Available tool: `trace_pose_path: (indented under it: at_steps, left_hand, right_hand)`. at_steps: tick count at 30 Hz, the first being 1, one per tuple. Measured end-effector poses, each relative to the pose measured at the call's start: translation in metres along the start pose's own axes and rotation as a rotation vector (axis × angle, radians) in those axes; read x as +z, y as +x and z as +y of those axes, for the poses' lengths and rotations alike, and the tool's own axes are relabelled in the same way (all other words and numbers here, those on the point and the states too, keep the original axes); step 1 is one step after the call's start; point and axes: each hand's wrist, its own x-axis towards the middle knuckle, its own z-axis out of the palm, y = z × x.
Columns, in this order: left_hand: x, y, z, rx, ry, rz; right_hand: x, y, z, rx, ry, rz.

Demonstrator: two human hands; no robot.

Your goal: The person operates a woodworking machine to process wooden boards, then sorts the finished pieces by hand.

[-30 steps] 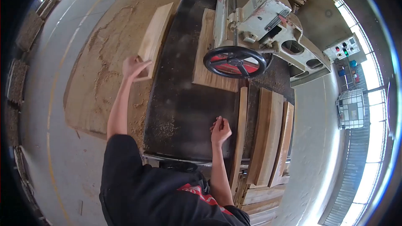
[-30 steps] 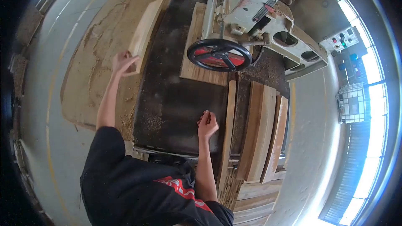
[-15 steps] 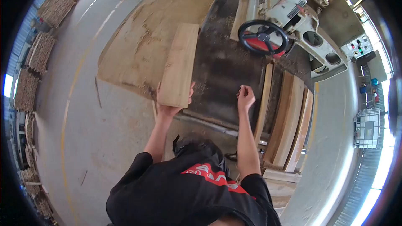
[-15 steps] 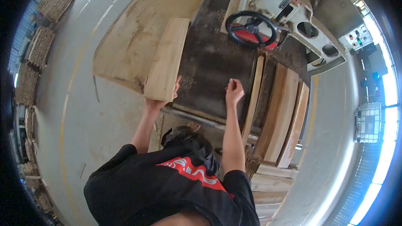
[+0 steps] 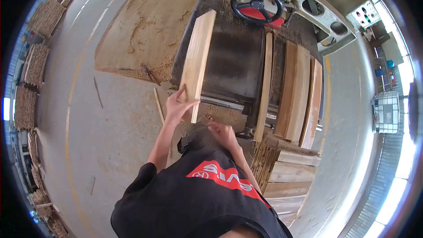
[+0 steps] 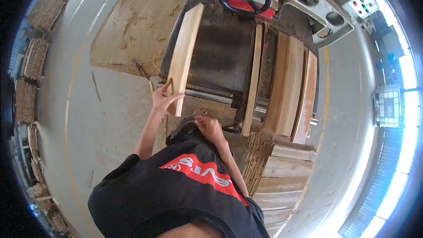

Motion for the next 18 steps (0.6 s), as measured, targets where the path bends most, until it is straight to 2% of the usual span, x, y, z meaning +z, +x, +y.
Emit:
trace_pose_path:
  at_steps: [1, 4, 5, 8, 9, 12, 15, 18]
  left_hand:
    - [0.005, -0.005, -0.002, 0.068, -0.305, -0.089]
    - [0.017, 0.004, -0.027, -0.267, -1.093, -0.486]
    - [0.030, -0.008, -0.009, -0.202, -1.335, -0.600]
    - [0.060, -0.031, 0.014, -0.127, -1.552, -0.725]
    - [0.071, -0.037, 0.014, -0.200, -1.681, -0.660]
    - [0.083, -0.045, 0.018, -0.116, -1.620, -0.710]
    - [0.083, -0.045, -0.004, -0.006, -1.261, -0.545]
    - [0.092, -0.043, 0.000, -0.200, -0.694, -0.353]
  right_hand:
    - [-0.003, -0.010, -0.009, -0.042, 0.025, -0.099]
    - [-0.020, -0.022, -0.043, -0.118, -0.111, 0.077]
    - [-0.026, -0.024, -0.047, -0.104, -0.131, 0.092]
    - [-0.047, -0.021, -0.078, -0.200, -0.208, 0.277]
    - [-0.049, -0.021, -0.077, -0.226, -0.199, 0.270]
    - [-0.056, -0.028, -0.088, -0.260, -0.331, 0.306]
    - [-0.059, -0.035, -0.083, -0.308, -0.374, 0.369]
    - [-0.058, -0.041, -0.076, -0.128, -0.124, 0.322]
